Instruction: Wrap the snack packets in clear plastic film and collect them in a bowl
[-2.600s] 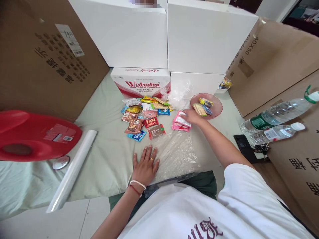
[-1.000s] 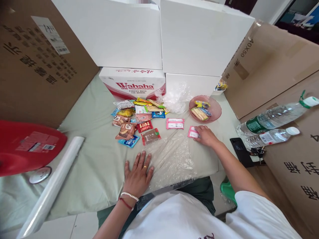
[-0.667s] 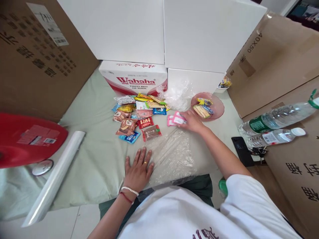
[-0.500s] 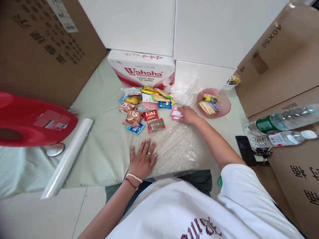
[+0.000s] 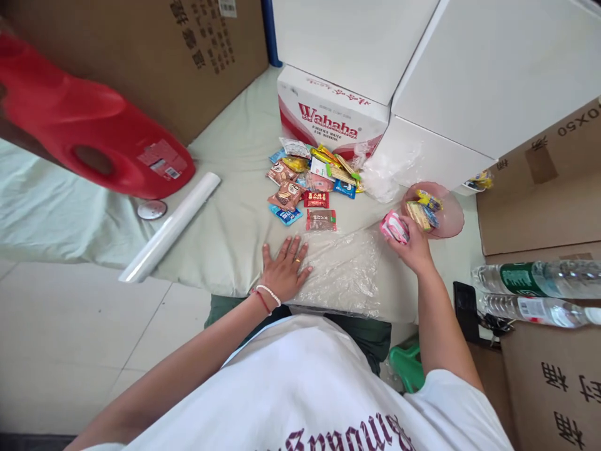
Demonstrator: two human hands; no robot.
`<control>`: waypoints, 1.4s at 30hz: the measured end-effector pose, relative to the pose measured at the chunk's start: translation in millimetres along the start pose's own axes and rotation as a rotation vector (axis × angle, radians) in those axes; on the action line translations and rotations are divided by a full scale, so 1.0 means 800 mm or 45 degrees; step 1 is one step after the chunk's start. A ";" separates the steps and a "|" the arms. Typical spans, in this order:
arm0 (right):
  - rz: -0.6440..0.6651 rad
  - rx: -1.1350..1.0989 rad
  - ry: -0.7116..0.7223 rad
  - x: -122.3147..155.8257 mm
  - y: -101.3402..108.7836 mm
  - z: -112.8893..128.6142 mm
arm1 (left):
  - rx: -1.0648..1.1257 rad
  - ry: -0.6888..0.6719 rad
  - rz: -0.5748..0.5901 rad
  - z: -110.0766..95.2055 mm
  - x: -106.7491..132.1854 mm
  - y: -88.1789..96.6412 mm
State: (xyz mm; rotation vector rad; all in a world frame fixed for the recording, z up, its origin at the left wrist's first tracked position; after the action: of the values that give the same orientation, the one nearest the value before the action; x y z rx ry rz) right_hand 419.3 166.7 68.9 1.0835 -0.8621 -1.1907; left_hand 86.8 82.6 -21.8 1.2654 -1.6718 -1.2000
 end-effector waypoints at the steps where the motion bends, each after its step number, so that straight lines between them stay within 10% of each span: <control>1: -0.022 -0.077 0.043 0.010 0.001 0.023 | 0.004 0.001 -0.001 0.000 0.000 0.000; 6: 0.220 -0.165 0.383 0.039 -0.063 0.160 | 0.006 0.007 -0.006 0.000 -0.001 -0.001; 9: 0.286 -0.072 0.416 0.036 -0.107 0.191 | 0.000 0.005 -0.018 -0.001 -0.001 0.000; 42: 0.316 -0.144 0.500 0.043 -0.133 0.167 | 0.048 0.055 -0.005 0.012 -0.006 0.014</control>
State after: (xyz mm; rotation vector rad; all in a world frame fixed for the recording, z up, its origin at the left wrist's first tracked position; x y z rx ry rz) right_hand 270.4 104.9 3.3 1.0383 -0.5947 -0.7753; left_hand 76.1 90.8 -14.1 1.3090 -1.6684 -1.1407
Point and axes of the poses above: each hand's wrist, its own x-axis away from the middle knuckle, its own y-axis out of the back of the hand, z = x × y, the point moved 8 cm from there along -x, towards the middle knuckle, and after that the axes turned 2 degrees about y, right-handed, at the moved point
